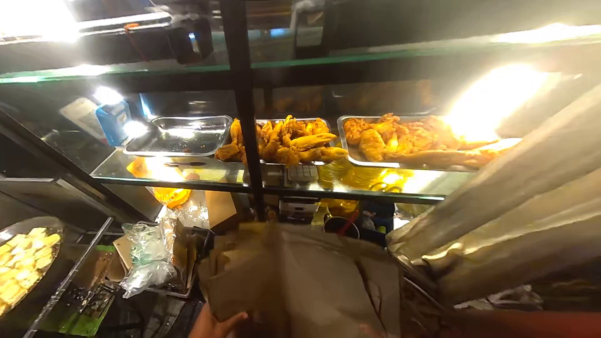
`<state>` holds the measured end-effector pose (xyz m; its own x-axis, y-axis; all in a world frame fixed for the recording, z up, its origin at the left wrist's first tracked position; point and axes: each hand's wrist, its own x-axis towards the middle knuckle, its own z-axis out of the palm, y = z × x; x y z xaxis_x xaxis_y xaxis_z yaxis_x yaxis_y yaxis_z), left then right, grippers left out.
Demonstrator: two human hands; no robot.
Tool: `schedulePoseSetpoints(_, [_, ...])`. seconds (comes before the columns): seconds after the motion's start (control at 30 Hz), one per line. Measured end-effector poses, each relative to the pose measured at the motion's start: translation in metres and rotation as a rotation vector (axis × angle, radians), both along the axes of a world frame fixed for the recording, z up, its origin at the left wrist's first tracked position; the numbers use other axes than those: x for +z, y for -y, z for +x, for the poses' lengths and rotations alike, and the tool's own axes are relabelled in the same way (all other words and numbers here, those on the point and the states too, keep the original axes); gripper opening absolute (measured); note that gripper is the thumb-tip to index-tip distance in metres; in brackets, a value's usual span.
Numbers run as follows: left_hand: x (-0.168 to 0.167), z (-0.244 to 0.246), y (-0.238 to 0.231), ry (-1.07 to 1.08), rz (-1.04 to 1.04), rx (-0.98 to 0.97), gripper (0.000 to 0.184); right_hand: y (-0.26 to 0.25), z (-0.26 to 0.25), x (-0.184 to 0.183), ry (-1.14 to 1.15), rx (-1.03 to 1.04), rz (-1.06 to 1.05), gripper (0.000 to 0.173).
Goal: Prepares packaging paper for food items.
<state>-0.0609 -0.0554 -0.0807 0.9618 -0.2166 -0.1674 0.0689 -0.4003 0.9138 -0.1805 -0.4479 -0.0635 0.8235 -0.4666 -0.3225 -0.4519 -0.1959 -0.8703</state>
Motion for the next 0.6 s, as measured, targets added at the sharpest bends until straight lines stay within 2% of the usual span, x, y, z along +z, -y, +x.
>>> schedulePoseSetpoints(0.07, [0.024, 0.01, 0.001, 0.155, -0.047, 0.01, 0.064, 0.0, 0.01, 0.016, 0.207, -0.018, -0.051, 0.053])
schedulePoseSetpoints(0.13, [0.036, 0.021, 0.003, 0.277, -0.079, 0.037, 0.051, -0.001, 0.024, 0.03, 0.386, -0.056, -0.09, 0.052])
schedulePoseSetpoints(0.2, [0.033, 0.033, 0.006, 0.337, -0.039, 0.087, 0.044, -0.001, 0.037, 0.037, 0.382, -0.094, -0.147, 0.049])
schedulePoseSetpoints(0.23, [0.03, 0.037, 0.009, 0.32, 0.006, 0.122, 0.045, 0.0, 0.041, 0.035, 0.308, -0.101, -0.169, 0.048])
schedulePoseSetpoints(0.3, [0.018, 0.048, 0.018, 0.214, 0.054, 0.172, 0.054, 0.004, 0.049, 0.021, 0.085, -0.061, -0.14, 0.047])
schedulePoseSetpoints(0.33, [0.006, 0.054, 0.024, 0.185, -0.01, 0.177, 0.058, 0.005, 0.053, 0.005, 0.015, -0.048, -0.089, 0.048])
schedulePoseSetpoints(0.43, [-0.042, 0.073, 0.042, 0.232, -0.426, 0.155, 0.06, 0.003, 0.066, -0.053, 0.209, -0.192, 0.029, 0.065])
schedulePoseSetpoints(0.47, [-0.047, 0.077, 0.046, 0.231, -0.453, 0.171, 0.061, 0.002, 0.072, -0.062, 0.252, -0.222, 0.02, 0.067])
schedulePoseSetpoints(0.53, [-0.047, 0.084, 0.053, 0.223, -0.434, 0.215, 0.064, 0.005, 0.083, -0.067, 0.288, -0.236, -0.016, 0.058])
schedulePoseSetpoints(0.6, [-0.044, 0.093, 0.055, 0.185, -0.349, 0.267, 0.07, 0.008, 0.089, -0.062, 0.282, -0.237, -0.053, 0.053])
